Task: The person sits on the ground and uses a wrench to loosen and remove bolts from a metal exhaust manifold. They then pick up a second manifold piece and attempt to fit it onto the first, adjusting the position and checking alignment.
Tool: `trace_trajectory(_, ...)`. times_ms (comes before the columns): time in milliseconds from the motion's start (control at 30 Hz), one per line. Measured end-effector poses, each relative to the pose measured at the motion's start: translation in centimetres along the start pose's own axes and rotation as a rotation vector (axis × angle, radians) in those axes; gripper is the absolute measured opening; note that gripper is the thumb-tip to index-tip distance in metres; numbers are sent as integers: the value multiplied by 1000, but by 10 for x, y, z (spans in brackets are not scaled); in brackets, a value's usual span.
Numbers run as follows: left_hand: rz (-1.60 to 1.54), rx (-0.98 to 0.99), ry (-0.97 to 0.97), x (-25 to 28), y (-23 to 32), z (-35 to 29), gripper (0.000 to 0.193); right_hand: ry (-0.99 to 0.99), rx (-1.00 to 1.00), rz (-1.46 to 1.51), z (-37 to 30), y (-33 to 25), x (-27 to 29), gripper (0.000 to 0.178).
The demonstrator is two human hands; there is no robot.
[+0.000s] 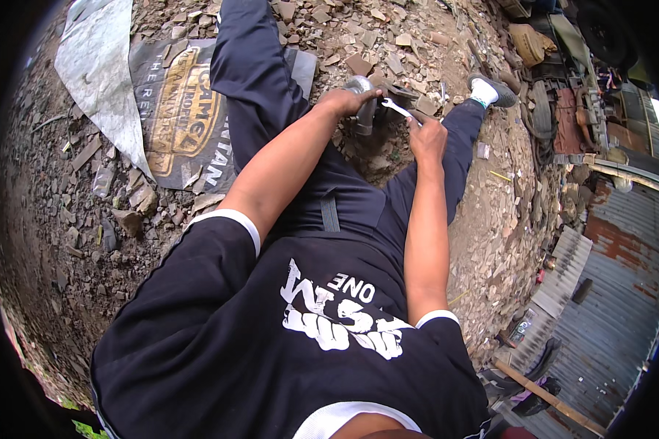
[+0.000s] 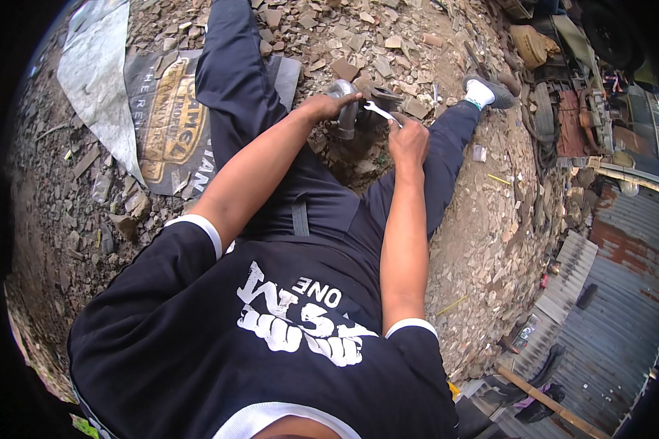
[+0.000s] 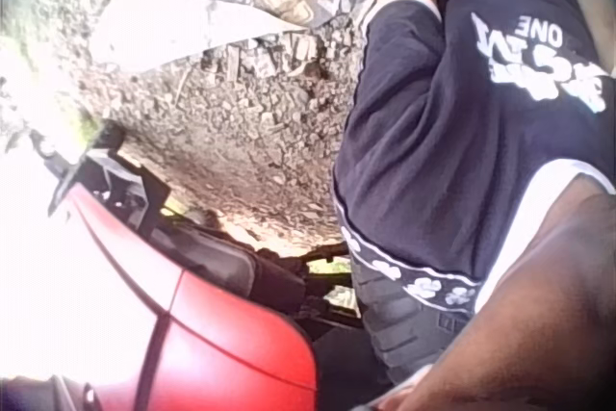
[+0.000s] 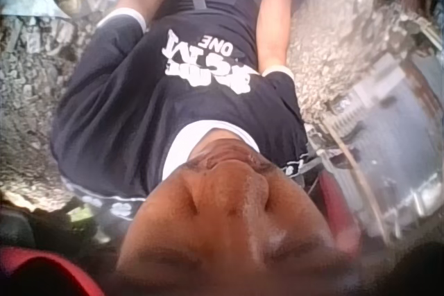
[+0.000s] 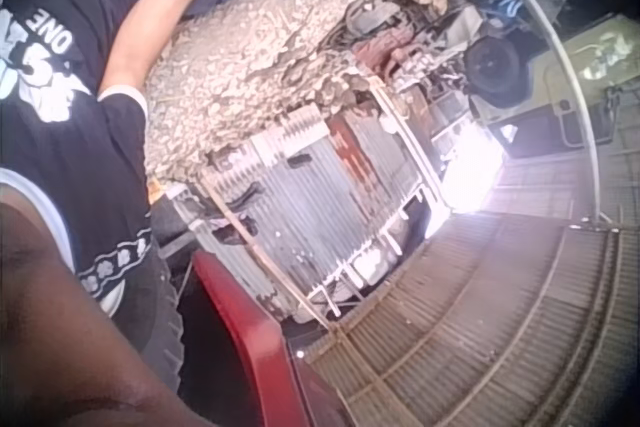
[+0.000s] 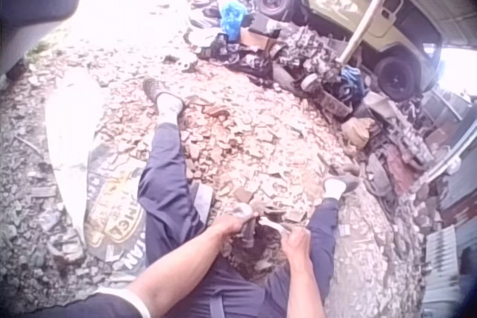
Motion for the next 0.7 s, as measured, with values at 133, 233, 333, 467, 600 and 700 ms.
trace_trajectory(133,15,-1,-63,-1,13,-18,128,93,103,-22,-4,-4,5,19)
trace_trajectory(233,30,-11,-57,1,13,-19,128,130,128,-47,-2,-10,3,18)
trace_trajectory(333,47,-29,-60,0,15,-16,126,121,150,-97,5,-16,-1,18)
trace_trajectory(467,51,-50,-71,-3,13,-12,125,148,192,-107,8,-24,3,19)
trace_trajectory(600,61,-42,-59,-3,6,1,125,168,213,-71,3,-31,0,20)
trace_trajectory(700,53,-18,-13,-1,-6,10,124,191,268,-69,2,-38,-1,19)
Point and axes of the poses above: each hand's wrist, its own z-axis towards the middle knuckle, its own x-axis out of the back of the hand, y = z × x, the point moved 8 cm from there along z, towards the middle knuckle, and after that the axes turned 8 degrees about -y, right-handed, at the moved point
